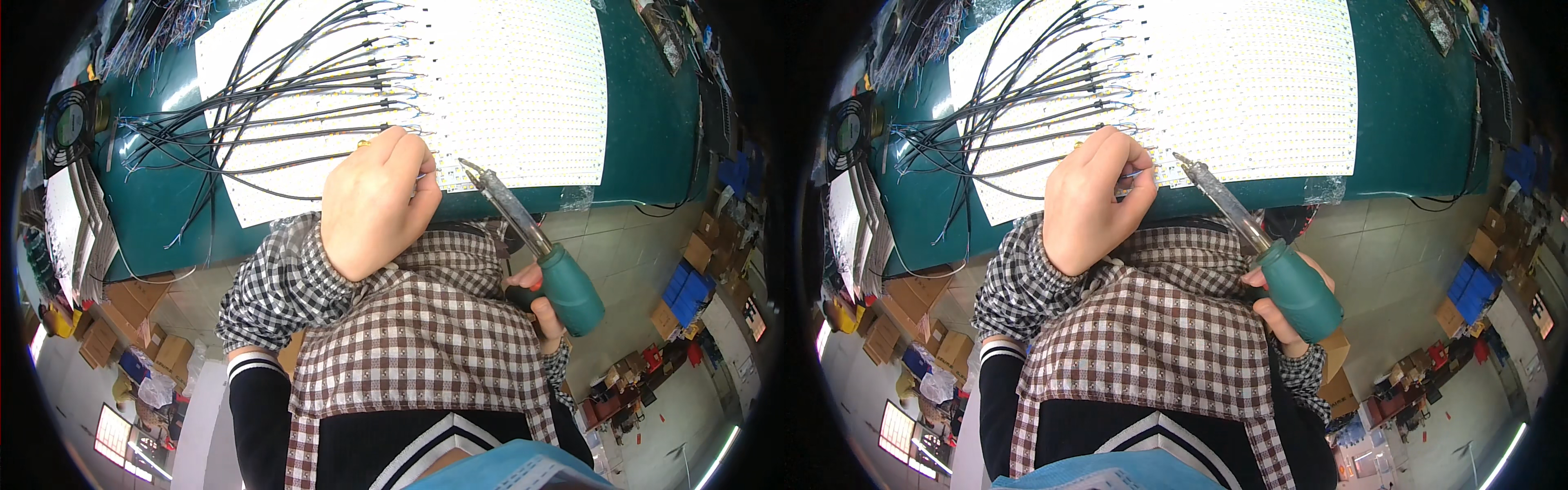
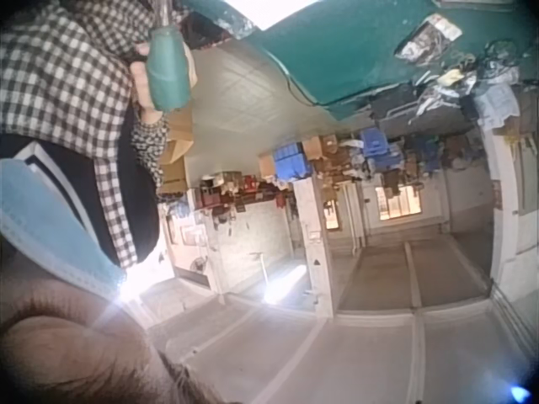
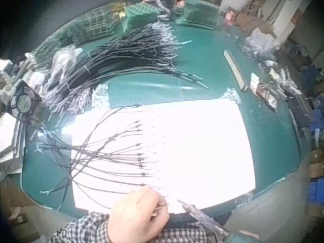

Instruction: The person uses a soldering iron to attach black wires to a large LED panel. They hold the wires in place with one hand while applying heat with the other, working methodically across the surface of the panel.

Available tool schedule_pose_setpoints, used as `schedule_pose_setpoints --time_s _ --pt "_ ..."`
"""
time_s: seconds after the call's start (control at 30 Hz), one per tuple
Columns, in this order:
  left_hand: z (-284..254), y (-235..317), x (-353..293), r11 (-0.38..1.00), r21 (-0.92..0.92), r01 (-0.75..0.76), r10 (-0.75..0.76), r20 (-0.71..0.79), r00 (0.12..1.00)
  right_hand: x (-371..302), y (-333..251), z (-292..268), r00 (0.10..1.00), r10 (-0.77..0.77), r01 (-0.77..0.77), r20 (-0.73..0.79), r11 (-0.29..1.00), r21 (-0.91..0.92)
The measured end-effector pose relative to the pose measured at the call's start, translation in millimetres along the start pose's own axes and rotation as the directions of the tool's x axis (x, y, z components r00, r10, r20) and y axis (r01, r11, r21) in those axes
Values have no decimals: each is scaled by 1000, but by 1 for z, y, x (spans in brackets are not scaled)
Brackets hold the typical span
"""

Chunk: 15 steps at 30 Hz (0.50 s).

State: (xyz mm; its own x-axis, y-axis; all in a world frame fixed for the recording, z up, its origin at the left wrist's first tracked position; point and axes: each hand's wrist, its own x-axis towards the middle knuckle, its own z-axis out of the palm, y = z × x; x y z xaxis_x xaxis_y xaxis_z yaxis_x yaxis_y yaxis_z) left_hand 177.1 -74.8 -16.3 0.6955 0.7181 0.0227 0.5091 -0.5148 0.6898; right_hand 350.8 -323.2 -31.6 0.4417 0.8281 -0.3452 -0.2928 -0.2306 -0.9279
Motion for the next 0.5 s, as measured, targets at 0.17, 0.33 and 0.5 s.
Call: schedule_pose_setpoints --time_s 0.17,0.33,0.5 --pt "0 0 0 1000 13 -9 9 -2 1000 2 1 1 1000 -3 4 -22 998 61" --pt "-4 5 -6 998 61 -22 24 -35 999 30 -11 -15 996 -84 77 31 980 183" --pt "-26 30 10 836 -273 -476 491 -17 871 94 -32 -66 928 -337 372 -157 825 426"
